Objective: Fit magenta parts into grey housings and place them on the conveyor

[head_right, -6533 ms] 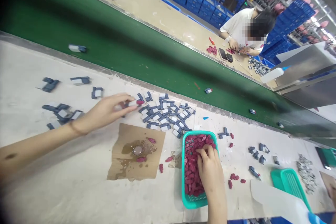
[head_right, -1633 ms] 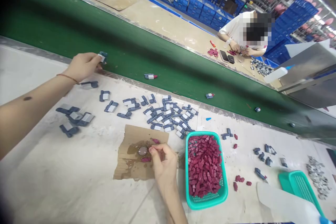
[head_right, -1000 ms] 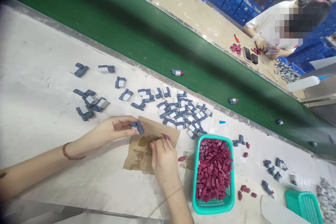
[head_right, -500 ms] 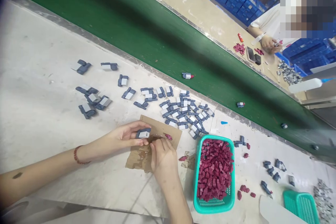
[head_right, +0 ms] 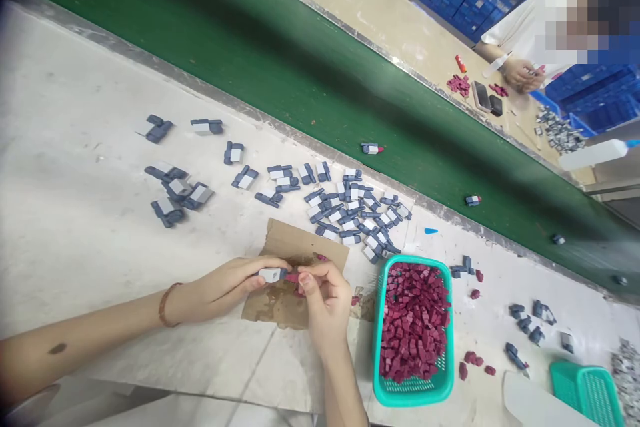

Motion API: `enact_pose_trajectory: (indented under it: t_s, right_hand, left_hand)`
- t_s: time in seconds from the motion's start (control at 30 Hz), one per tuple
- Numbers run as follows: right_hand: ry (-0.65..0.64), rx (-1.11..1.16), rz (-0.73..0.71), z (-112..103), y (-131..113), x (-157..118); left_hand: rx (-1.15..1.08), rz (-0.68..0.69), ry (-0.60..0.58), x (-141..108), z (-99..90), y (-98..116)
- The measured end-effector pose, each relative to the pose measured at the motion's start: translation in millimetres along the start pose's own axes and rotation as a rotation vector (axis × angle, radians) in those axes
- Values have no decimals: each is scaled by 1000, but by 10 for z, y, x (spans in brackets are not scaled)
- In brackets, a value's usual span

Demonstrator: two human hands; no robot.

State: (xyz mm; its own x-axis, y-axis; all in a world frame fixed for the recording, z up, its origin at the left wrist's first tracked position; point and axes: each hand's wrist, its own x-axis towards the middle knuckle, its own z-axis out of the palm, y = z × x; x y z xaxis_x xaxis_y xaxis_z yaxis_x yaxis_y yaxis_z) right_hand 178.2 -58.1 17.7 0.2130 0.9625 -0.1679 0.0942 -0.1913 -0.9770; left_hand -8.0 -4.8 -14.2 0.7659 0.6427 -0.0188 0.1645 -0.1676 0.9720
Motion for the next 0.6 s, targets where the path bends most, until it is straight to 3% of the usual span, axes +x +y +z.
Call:
enact_pose_trajectory:
  t_s: [0.3, 0.6]
  right_hand:
    - [-59, 43, 7, 155, 29, 17]
    - [-127, -132, -74, 163, 3, 5]
  left_hand:
    - [39, 23, -19, 11, -2, -6]
    - [92, 67, -8, 20, 20, -35]
